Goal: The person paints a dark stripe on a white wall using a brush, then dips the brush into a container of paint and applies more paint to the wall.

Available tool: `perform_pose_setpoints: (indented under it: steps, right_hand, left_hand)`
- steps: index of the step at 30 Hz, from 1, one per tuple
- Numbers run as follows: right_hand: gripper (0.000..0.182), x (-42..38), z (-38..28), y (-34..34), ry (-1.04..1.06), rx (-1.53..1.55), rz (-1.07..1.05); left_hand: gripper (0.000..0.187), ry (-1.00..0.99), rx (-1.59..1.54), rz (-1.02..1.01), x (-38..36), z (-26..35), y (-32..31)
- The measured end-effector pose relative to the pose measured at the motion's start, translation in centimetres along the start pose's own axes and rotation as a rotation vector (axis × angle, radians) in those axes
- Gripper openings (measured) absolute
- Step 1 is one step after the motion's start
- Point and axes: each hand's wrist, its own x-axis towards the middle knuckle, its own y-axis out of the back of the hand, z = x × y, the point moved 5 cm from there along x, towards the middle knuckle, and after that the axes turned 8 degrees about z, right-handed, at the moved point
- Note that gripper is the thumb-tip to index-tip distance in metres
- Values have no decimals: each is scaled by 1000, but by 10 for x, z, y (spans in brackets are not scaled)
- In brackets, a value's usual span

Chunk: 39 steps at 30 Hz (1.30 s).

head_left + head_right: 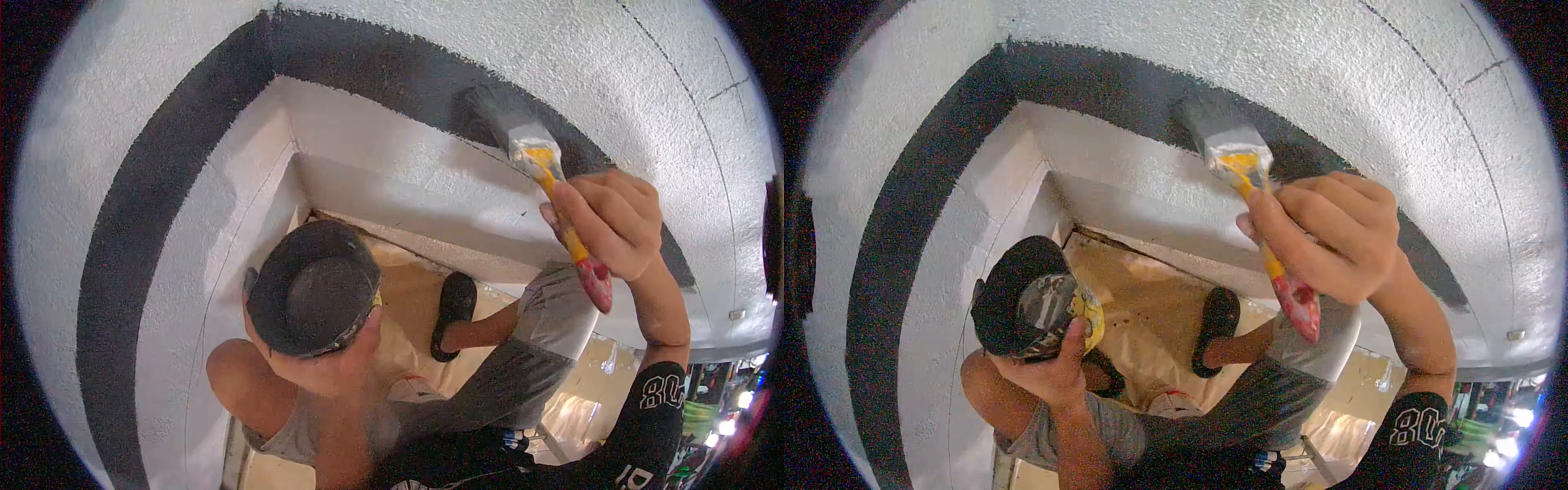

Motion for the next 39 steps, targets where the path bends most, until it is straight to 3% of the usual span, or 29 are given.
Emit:
perform_pose_setpoints:
  steps: [4,9,13,19,23,27,35,39]
  right_hand:
    - [31,3,-3,2,33,49,58]
    - [31,7,1,-7,79,3,94]
    - [30,-1,2,-5,71,-28,4]
    - [32,2,-7,8,38,-13,-23]
    - [34,7,-6,-2,69,12,-4]
    - [31,5,-2,-11,102,-52,63]
    - [30,-6,-6,7,53,-35,-35]
    - [30,4,-9,-2,98,-12,91]
  left_hand:
    - [115,-172,121,-66,-1,-1,-1]
    - [116,-107,41,-25,-1,0,0]
    - [118,-71,28,0,1,0,0]
    - [117,-141,158,-51,-1,0,1]
    - [117,-32,30,-40,7,19,-11]
    - [118,-35,74,-26,0,-4,0]
    - [117,-34,28,-12,-5,-6,-2]
    - [117,-54,10,-14,-4,-3,-2]
